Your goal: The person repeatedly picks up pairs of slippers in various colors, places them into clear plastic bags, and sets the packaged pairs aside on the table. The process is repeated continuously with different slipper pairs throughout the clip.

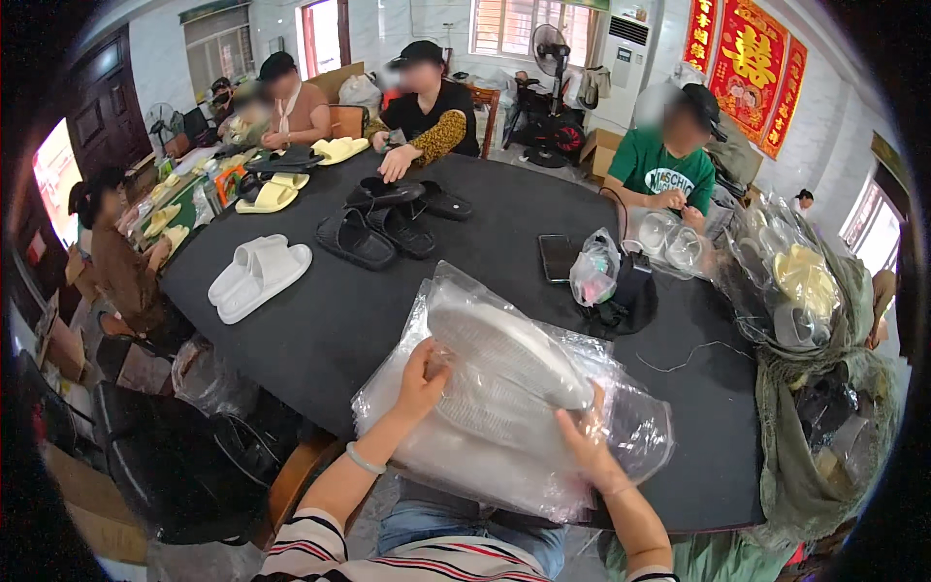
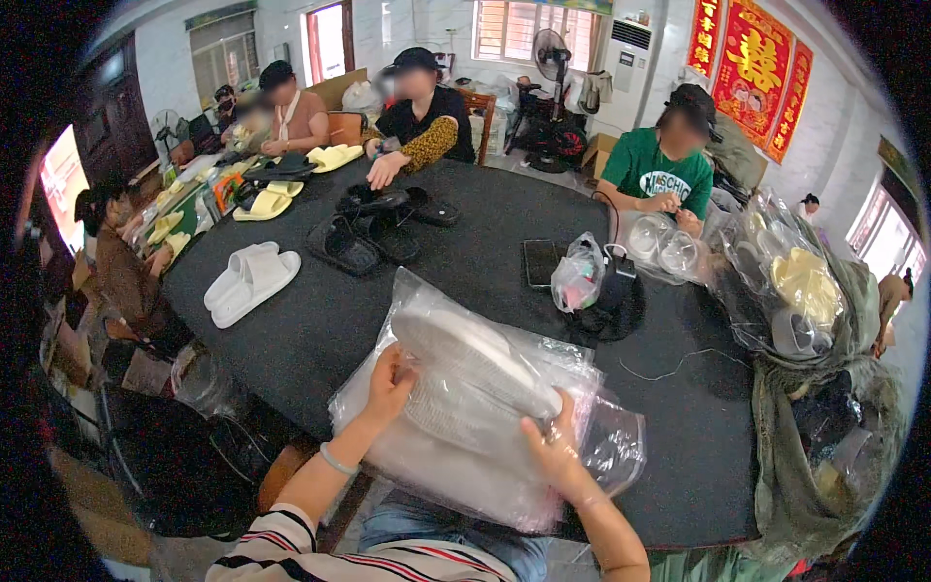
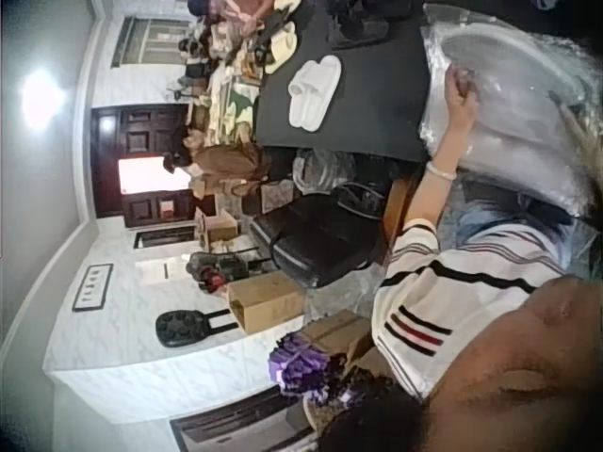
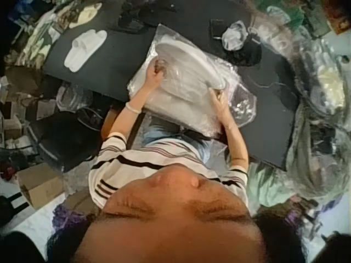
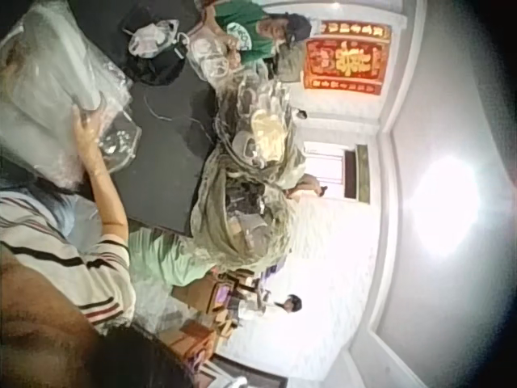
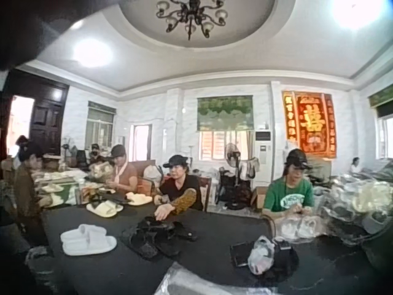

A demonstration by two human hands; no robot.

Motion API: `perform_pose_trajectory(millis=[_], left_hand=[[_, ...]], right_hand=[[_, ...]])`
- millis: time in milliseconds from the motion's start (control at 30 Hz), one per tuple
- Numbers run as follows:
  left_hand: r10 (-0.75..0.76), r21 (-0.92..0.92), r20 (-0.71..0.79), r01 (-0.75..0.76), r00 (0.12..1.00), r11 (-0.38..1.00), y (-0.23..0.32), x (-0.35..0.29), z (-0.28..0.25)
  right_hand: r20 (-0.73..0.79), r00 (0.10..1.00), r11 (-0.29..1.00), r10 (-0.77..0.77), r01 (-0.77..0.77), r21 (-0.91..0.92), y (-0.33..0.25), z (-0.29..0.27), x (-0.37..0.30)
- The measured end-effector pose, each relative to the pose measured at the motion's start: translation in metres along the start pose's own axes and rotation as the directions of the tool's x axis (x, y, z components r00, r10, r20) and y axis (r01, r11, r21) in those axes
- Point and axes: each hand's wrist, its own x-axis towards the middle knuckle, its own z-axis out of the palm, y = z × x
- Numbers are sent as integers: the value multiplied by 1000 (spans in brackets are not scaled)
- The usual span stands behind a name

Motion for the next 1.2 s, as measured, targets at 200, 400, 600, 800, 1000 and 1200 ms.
perform_pose_trajectory(millis=[200, 400, 600, 800, 1000, 1200], left_hand=[[17, 29, 55, -18, 998, 999, 36, 5, 3], [-193, -71, -252, 181, 948, 981, 48, 12, -50], [-231, 65, -122, 240, 965, 968, 18, -8, -67], [-383, 185, -101, 396, 918, 899, 23, -16, -56], [-404, 374, -3, 376, 915, 848, 3, -15, -67], [-224, 329, -73, 236, 972, 914, 11, -18, -61]], right_hand=[[-124, 992, 998, -8, 1, -61, 45, -18, 15], [-265, 964, 968, -1, -66, -241, 12, -119, -8], [-829, 545, 954, -125, -165, -252, -29, -277, -76], [-737, 675, 998, 42, -56, 6, -120, -149, 41], [95, 994, 956, 45, -16, -293, -121, 71, 173], [208, 943, 885, 260, -319, 340, -137, 228, 277]])
